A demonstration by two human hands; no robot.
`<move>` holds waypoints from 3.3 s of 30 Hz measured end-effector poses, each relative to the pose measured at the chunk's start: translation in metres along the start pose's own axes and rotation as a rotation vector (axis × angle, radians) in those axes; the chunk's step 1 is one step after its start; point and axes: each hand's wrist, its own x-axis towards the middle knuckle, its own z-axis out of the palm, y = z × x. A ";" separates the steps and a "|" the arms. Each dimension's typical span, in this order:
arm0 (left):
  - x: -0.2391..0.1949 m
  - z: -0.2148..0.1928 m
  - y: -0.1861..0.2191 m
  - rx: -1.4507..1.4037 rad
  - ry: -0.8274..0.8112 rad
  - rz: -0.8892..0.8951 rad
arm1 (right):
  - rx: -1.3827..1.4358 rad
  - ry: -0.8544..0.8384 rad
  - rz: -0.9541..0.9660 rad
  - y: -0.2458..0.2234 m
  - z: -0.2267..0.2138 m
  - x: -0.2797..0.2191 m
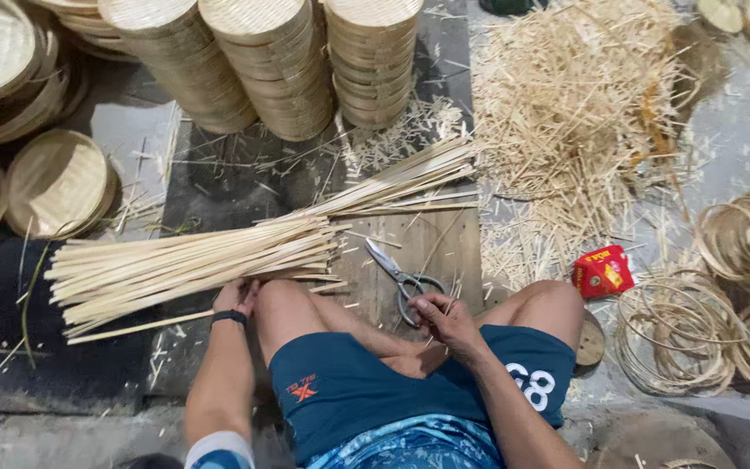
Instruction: The person sits on the floor and repeatedly bends thin bamboo strips into circular rings, joining the ends by hand. They place each completed ring into a growing pile beside them. Scissors and stacks of finished bamboo baskets are visible nearby.
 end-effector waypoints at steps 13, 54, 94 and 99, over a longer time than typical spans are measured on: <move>0.069 -0.023 -0.006 -0.191 -0.054 0.079 | -0.077 0.030 0.025 0.003 0.012 -0.001; -0.198 -0.018 0.023 -0.170 -0.729 0.391 | -0.085 0.212 -0.711 -0.113 0.072 0.018; -0.209 0.088 0.020 1.142 -0.783 -0.167 | -1.031 -0.255 -1.174 -0.091 0.145 -0.028; -0.193 0.071 0.005 1.047 -0.805 -0.182 | -0.832 -0.248 -0.973 -0.097 0.135 -0.022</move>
